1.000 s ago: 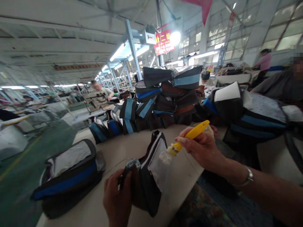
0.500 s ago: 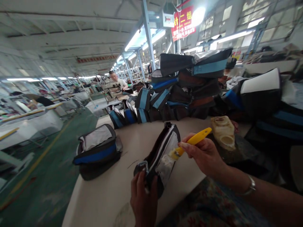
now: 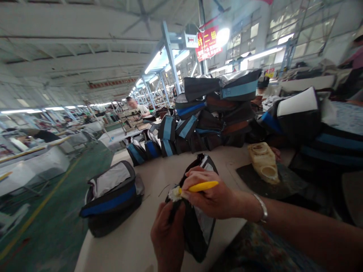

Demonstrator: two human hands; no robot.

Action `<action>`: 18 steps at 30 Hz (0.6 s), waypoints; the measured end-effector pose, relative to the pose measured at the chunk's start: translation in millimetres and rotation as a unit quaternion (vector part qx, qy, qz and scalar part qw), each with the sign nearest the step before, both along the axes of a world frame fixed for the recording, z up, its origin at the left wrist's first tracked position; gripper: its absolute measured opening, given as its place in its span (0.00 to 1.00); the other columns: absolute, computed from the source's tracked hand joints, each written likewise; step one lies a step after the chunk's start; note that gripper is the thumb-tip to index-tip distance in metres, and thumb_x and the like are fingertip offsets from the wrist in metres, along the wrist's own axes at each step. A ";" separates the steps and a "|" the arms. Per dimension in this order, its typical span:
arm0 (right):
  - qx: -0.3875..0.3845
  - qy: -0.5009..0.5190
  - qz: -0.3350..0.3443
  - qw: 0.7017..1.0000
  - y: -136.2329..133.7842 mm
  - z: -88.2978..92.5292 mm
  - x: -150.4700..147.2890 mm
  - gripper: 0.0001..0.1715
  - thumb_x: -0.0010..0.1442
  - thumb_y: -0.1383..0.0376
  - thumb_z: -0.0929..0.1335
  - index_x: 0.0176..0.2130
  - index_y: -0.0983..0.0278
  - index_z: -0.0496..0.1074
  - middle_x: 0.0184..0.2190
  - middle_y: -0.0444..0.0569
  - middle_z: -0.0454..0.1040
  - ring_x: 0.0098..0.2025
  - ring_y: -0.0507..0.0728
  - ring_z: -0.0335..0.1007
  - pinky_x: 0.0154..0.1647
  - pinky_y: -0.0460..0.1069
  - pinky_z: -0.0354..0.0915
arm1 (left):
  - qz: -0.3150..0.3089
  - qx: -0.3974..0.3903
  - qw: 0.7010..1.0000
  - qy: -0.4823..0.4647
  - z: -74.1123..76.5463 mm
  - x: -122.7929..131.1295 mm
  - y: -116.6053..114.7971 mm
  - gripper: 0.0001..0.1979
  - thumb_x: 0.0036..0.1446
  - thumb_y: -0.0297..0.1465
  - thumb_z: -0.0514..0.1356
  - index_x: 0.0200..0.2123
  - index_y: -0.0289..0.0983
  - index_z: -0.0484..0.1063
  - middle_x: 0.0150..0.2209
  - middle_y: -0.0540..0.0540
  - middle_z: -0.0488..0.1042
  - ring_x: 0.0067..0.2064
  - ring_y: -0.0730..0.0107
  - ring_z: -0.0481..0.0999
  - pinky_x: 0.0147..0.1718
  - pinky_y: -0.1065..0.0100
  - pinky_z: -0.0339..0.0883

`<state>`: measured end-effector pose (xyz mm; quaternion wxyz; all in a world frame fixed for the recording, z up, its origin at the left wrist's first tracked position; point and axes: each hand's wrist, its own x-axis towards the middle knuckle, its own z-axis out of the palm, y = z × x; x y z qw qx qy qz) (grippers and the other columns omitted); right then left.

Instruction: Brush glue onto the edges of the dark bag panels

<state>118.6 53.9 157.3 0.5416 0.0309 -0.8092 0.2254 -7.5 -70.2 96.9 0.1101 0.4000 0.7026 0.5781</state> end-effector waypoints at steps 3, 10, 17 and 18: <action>0.035 0.020 -0.037 0.999 5.0 2.9 -2.9 0.04 0.65 0.70 0.65 0.37 0.63 0.69 0.30 0.47 0.76 0.32 0.55 0.72 0.45 0.53 0.69 | 0.007 -0.009 1.000 -0.003 0.3 1.5 -2.0 0.12 0.57 0.42 0.62 0.35 0.39 0.77 0.32 0.52 0.70 0.33 0.72 0.71 0.31 0.74 0.64; -0.009 0.020 -0.013 1.000 -4.2 -4.7 -5.9 0.04 0.67 0.67 0.65 0.37 0.62 0.69 0.29 0.45 0.76 0.30 0.53 0.72 0.47 0.53 0.70 | 0.024 -0.015 0.999 -0.019 -0.2 1.5 -1.2 0.17 0.55 0.46 0.63 0.32 0.38 0.76 0.29 0.51 0.70 0.32 0.70 0.71 0.30 0.73 0.65; 0.047 0.060 -0.036 0.996 -10.6 -13.2 -9.5 0.02 0.67 0.66 0.65 0.41 0.62 0.67 0.28 0.45 0.75 0.27 0.53 0.69 0.50 0.54 0.70 | 0.045 -0.023 0.999 -0.013 -4.3 1.3 -6.3 0.17 0.54 0.47 0.62 0.36 0.39 0.77 0.32 0.50 0.75 0.34 0.67 0.72 0.33 0.71 0.66; 0.072 0.041 -0.026 0.996 -12.2 -16.6 -9.0 0.03 0.68 0.65 0.64 0.41 0.62 0.67 0.27 0.44 0.74 0.26 0.53 0.68 0.50 0.53 0.70 | 0.053 -0.020 0.998 -0.004 -6.5 1.1 -6.8 0.18 0.54 0.48 0.61 0.36 0.40 0.77 0.32 0.50 0.75 0.34 0.66 0.73 0.34 0.70 0.67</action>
